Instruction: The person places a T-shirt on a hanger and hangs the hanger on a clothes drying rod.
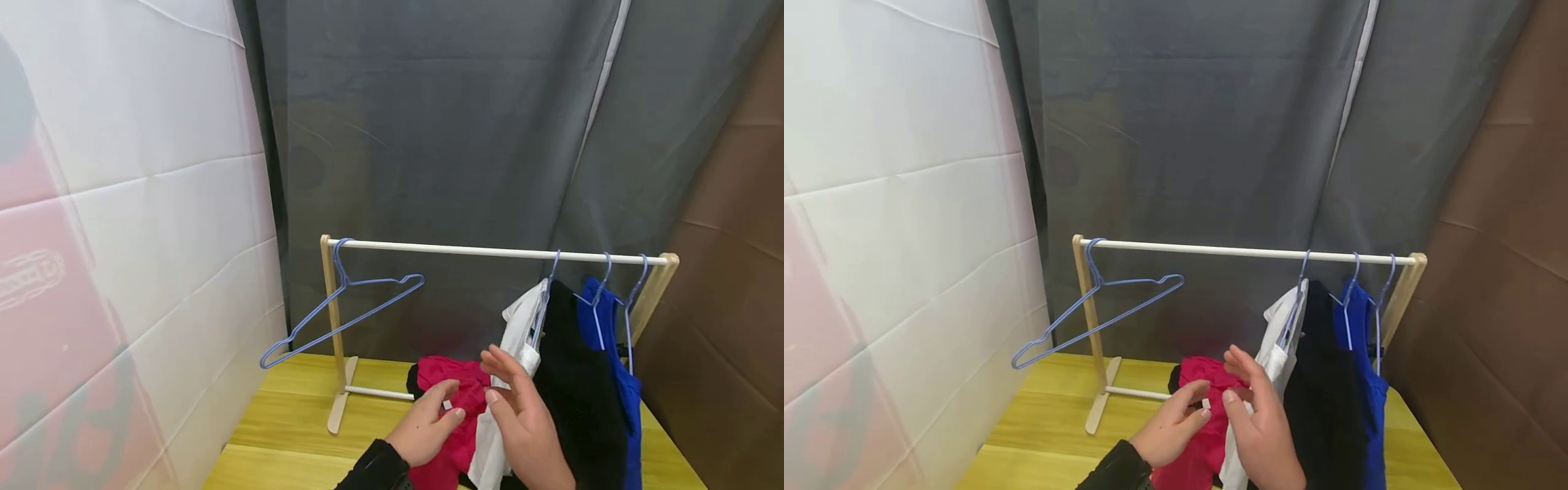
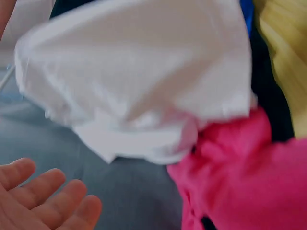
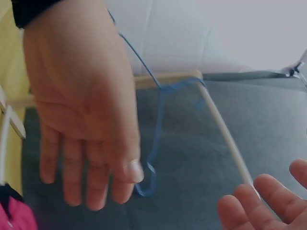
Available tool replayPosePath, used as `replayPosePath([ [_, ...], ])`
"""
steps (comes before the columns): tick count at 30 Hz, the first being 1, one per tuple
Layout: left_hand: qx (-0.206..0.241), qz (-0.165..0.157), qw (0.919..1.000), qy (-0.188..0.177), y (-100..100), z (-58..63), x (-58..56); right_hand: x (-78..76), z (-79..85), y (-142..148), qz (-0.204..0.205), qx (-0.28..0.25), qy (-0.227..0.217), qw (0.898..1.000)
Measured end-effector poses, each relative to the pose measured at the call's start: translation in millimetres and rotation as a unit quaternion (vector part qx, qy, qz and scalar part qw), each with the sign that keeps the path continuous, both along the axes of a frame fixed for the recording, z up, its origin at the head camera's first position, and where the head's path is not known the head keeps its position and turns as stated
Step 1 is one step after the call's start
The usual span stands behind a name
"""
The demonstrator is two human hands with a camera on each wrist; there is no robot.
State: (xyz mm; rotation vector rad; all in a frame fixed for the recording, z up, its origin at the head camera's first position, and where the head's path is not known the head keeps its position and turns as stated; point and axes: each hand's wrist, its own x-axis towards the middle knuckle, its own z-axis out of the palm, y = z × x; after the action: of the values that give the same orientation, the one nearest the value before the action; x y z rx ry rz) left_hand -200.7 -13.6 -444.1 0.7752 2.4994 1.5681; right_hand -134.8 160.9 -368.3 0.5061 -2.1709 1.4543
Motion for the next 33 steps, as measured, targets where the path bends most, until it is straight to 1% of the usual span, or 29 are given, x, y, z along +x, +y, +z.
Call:
replayPosePath([
  [2,0.01,0.016,0.9998,-0.012,-10.2,-4.6,-0.6,0.8,-6.7,-8.2,0.002,0.001,-0.043,0.999],
  [4,0.022,0.032,0.9991,-0.016,-20.1,-8.6,-2.4,-2.4,-15.7,-12.6,0.004,-0.008,-0.091,0.996],
  [6,0.024,0.054,0.9982,-0.008,-30.4,-11.6,-5.3,-9.1,-26.0,-14.0,-0.003,-0.017,-0.134,0.991],
  [8,0.026,0.08,0.9964,0.009,-41.3,-14.0,-9.1,-17.0,-37.4,-12.8,-0.02,-0.01,-0.17,0.985],
  [9,0.023,0.097,0.9948,0.022,-46.7,-15.7,-11.3,-20.7,-43.7,-11.5,-0.033,0.0,-0.18,0.983],
  [12,0.011,0.149,0.9871,0.057,-63.8,-19.9,-16.0,-29.3,-66.1,-4.8,-0.081,0.042,-0.207,0.974],
  [14,0.002,0.183,0.9801,0.077,-75.0,-22.3,-18.1,-32.9,-83.2,1.7,-0.11,0.068,-0.209,0.969],
  [16,-0.004,0.21,0.9727,0.098,-86.5,-22.7,-19.6,-35.6,-99.9,8.9,-0.132,0.094,-0.201,0.966],
  [18,-0.013,0.234,0.9625,0.137,-98.1,-22.3,-21.2,-37.4,-114.1,15.5,-0.145,0.117,-0.181,0.966],
  [19,-0.018,0.245,0.9551,0.166,-104.0,-21.3,-22.2,-38.1,-120.6,18.7,-0.15,0.127,-0.164,0.967],
  [20,-0.023,0.256,0.946,0.198,-109.9,-19.8,-23.0,-38.5,-125.9,21.5,-0.154,0.138,-0.15,0.967],
  [21,-0.036,0.269,0.9331,0.236,-116.0,-18.3,-23.9,-38.7,-130.6,23.7,-0.158,0.149,-0.135,0.967],
  [22,-0.048,0.283,0.917,0.277,-122.3,-16.3,-24.6,-38.8,-134.6,25.7,-0.163,0.158,-0.119,0.967],
  [23,-0.063,0.297,0.8981,0.318,-128.5,-14.1,-25.5,-38.9,-138.3,27.3,-0.167,0.165,-0.104,0.966],
  [25,-0.091,0.326,0.8562,0.391,-141.2,-8.6,-27.4,-39.6,-143.8,30.0,-0.173,0.174,-0.082,0.966],
  [26,-0.103,0.338,0.837,0.418,-147.8,-5.4,-28.5,-40.0,-145.7,30.8,-0.175,0.179,-0.074,0.965],
  [27,-0.113,0.349,0.8203,0.439,-154.1,-1.7,-30.1,-40.5,-147.3,31.4,-0.176,0.182,-0.067,0.965],
  [28,-0.121,0.357,0.8072,0.455,-160.3,2.1,-32.0,-41.0,-148.8,32.0,-0.176,0.184,-0.061,0.965],
  [29,-0.127,0.363,0.7977,0.464,-166.3,5.9,-34.3,-41.7,-150.1,32.5,-0.176,0.185,-0.055,0.965],
  [31,-0.142,0.372,0.787,0.471,-177.9,13.1,-40.3,-42.4,-152.4,32.9,-0.177,0.188,-0.045,0.965],
  [33,-0.163,0.378,0.7837,0.465,-188.0,18.2,-47.0,-42.9,-154.9,32.8,-0.179,0.187,-0.039,0.965],
])
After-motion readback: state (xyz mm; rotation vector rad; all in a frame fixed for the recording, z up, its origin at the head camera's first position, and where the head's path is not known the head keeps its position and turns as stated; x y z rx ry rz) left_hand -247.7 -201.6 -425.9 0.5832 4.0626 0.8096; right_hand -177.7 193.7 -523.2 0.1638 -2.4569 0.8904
